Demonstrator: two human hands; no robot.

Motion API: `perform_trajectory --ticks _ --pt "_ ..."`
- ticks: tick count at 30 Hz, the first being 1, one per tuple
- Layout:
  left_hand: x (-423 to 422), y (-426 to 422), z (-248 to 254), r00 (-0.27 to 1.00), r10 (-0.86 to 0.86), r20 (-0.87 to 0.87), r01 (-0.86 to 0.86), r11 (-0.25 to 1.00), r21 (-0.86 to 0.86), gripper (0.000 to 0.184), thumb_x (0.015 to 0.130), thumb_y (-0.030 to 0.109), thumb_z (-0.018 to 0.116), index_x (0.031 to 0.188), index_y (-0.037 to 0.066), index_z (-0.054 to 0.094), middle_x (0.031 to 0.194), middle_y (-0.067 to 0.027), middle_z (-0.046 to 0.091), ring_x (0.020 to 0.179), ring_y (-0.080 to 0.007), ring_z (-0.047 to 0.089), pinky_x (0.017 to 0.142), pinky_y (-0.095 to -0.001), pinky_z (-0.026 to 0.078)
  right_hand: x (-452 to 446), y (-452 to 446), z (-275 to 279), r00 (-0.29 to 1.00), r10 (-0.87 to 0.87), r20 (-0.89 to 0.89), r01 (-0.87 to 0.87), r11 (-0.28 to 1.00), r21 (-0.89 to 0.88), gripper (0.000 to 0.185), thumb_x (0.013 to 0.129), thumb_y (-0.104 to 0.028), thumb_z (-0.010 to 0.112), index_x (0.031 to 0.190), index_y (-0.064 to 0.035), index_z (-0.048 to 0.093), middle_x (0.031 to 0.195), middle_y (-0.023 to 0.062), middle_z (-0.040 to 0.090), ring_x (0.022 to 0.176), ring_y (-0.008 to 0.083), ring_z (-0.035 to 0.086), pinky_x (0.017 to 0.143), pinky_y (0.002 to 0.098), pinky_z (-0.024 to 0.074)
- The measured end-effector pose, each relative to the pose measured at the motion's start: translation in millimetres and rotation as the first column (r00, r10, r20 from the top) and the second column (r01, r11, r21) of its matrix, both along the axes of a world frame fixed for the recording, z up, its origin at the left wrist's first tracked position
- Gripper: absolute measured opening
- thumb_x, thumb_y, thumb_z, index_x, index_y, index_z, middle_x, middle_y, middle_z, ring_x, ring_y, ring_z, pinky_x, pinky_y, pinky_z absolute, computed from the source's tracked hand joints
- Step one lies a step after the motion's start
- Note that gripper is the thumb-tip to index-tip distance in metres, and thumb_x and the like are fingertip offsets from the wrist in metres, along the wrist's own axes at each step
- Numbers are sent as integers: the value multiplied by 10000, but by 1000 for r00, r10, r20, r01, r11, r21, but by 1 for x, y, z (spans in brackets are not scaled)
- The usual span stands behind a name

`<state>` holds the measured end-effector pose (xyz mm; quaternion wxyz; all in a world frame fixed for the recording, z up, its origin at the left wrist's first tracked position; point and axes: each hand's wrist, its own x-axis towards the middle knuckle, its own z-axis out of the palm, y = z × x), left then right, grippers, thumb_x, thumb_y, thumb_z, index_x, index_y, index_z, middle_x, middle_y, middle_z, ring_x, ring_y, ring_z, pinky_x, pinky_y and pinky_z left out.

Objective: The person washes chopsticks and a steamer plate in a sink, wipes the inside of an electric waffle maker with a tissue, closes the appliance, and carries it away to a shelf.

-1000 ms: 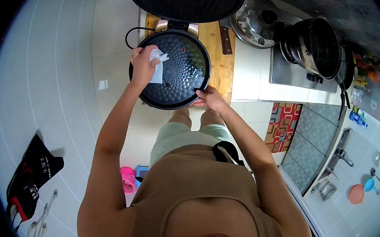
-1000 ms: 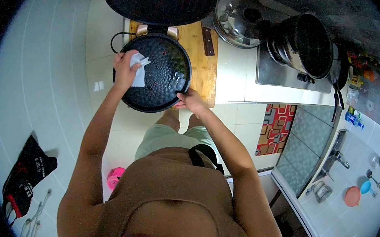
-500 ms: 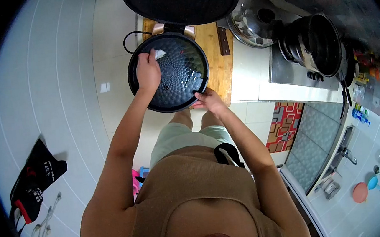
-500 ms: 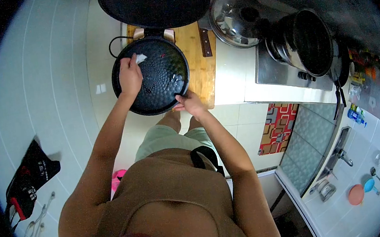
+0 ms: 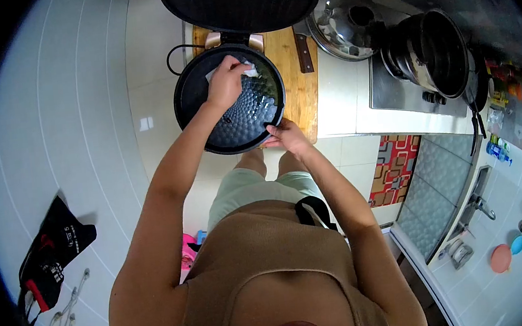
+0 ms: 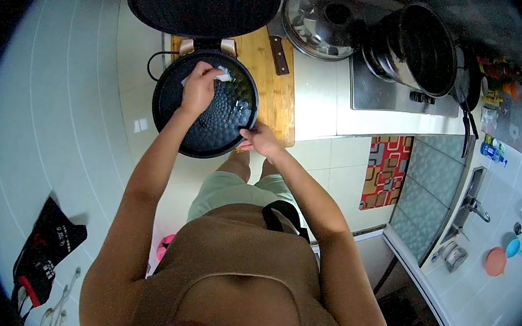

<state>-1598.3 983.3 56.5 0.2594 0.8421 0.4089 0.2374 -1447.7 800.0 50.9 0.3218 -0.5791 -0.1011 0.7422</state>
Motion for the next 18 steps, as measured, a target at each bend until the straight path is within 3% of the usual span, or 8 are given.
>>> perform_trajectory --ticks 5,6,11,15,16,18 --pt "-25 -25 7 982 -188 36 190 976 -110 250 729 -90 539 899 46 662 912 -122 553 833 -287 594 745 -351 487 2 0 -6 1000 11 -7 -11 1000 -2 397 927 -145 551 1268 15 423 1091 162 599 821 242 666 690 328 571" --pt "-35 -34 4 981 -192 6 191 972 -136 196 743 -15 577 895 67 671 925 -93 550 857 -277 595 752 -362 485 2 0 -6 1000 16 -13 -16 1000 -1 407 928 -145 550 1279 13 417 1100 163 598 823 242 666 691 328 571" --pt "-45 -91 23 997 -25 67 34 990 -136 175 729 72 624 897 44 663 930 -100 546 839 -281 587 736 -381 483 2 3 3 999 23 30 -23 1000 9 380 923 -156 564 1237 22 448 1060 160 615 846 240 665 733 338 570" --pt "-36 -109 18 993 117 -22 -118 991 -66 111 741 125 659 821 53 633 932 -93 544 876 -287 571 752 -394 468 2 2 0 998 28 51 -29 999 31 359 918 -167 575 1200 30 471 1028 157 625 856 240 666 750 341 570" --pt "-36 -110 18 993 105 -51 -108 993 -52 169 751 164 674 846 41 607 932 -110 541 903 -315 550 769 -413 451 3 2 1 998 31 48 -32 999 19 359 918 -167 575 1200 30 471 1028 157 624 856 240 665 751 342 570" --pt "-33 -112 22 969 242 -43 -241 970 43 218 759 174 670 902 29 591 933 -125 538 905 -336 540 777 -430 441 3 3 2 998 35 44 -35 999 -3 358 919 -167 574 1200 29 470 1029 159 623 855 241 665 754 343 571"
